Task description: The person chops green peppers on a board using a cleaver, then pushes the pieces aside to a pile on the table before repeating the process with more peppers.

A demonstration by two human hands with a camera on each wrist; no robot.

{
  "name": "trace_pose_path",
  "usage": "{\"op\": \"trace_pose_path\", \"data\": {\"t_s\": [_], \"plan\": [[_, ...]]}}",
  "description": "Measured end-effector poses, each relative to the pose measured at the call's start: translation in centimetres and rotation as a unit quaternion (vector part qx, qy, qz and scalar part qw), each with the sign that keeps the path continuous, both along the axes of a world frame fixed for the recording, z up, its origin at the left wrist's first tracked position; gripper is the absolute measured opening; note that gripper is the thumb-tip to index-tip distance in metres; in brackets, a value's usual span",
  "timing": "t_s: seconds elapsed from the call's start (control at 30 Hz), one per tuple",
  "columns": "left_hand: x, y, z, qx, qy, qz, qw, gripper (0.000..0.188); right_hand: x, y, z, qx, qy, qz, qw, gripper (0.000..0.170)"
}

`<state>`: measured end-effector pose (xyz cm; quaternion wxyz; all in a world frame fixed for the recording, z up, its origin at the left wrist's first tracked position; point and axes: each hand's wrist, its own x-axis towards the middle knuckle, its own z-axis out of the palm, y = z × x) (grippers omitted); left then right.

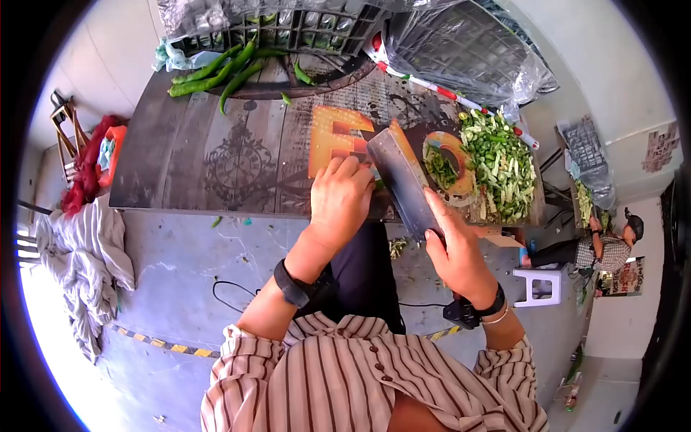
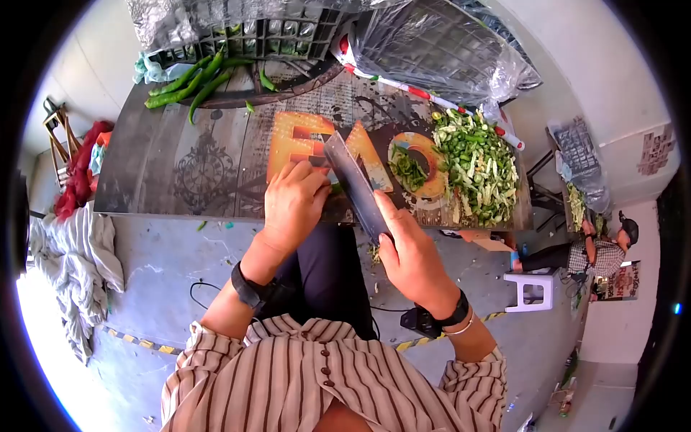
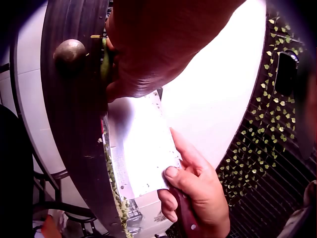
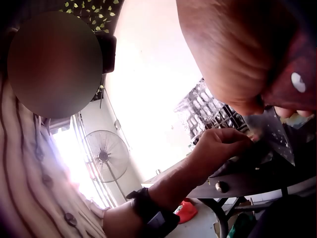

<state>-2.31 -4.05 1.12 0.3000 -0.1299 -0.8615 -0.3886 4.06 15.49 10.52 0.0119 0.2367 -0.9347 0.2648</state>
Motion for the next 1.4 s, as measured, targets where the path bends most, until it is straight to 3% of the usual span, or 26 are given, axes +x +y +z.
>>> {"op": "trace_pose_path", "data": {"t_s": [0.13, 0.3, 0.6, 0.73, 0.9, 0.97, 1.0, 1.1, 1.17, 1.27, 1.3, 1.37, 1.4], "plan": [[-0.1, 0.0, -0.3, -0.003, -0.006, -0.003, 1.000, 0.008, 0.0, -0.2, -0.1, -0.002, 0.009, 0.008, 1.000, 0.066], [-0.2, -0.2, -0.1, -0.008, -0.016, -0.019, 1.000, 0.009, -1.3, -0.6, 0.5, -0.022, -0.055, 0.002, 0.998, 0.062], [0.0, -0.2, -0.3, -0.001, -0.008, -0.026, 1.000, 0.011, -5.9, -2.3, -1.0, -0.021, -0.011, 0.059, 0.998, 0.064], [0.3, -0.2, -0.3, 0.000, 0.007, -0.030, 1.000, 0.012, -7.0, -2.6, -0.7, -0.083, -0.061, 0.003, 0.995, 0.062], [0.7, -0.5, 0.2, -0.025, -0.042, -0.045, 0.998, 0.010, -7.3, 0.2, -2.1, -0.120, 0.011, -0.044, 0.992, 0.057], [0.6, -0.7, 0.1, -0.038, -0.031, -0.057, 0.997, 0.013, -6.0, 0.5, -1.0, -0.313, -0.165, -0.162, 0.921, 0.051], [0.7, -0.8, 0.3, -0.045, -0.034, -0.056, 0.997, 0.014, -5.7, 0.1, -0.6, -0.384, -0.123, -0.158, 0.901, 0.043], [0.5, -1.1, 0.4, -0.066, -0.043, -0.059, 0.995, 0.016, -4.6, 1.3, 1.3, -0.520, -0.189, -0.197, 0.809, 0.029], [0.2, -1.1, 0.5, -0.077, -0.049, -0.065, 0.994, 0.017, -3.9, 2.2, 2.7, -0.571, -0.190, -0.188, 0.776, 0.024], [-0.8, -1.0, 1.0, -0.086, -0.048, -0.031, 0.995, 0.020, -3.3, 4.0, 3.3, -0.697, -0.144, -0.150, 0.686, 0.013], [-1.1, -0.7, 1.1, -0.089, -0.046, -0.033, 0.994, 0.020, -3.3, 5.2, 2.7, -0.754, -0.162, -0.112, 0.626, 0.013], [-1.6, -0.2, 1.3, -0.086, -0.033, -0.026, 0.995, 0.024, -3.0, 6.8, 1.8, -0.785, -0.303, -0.020, 0.539, 0.014], [-1.7, 0.2, 1.5, -0.090, -0.031, -0.029, 0.995, 0.024, -2.6, 7.0, 0.9, -0.789, -0.280, -0.056, 0.544, 0.017]]}}
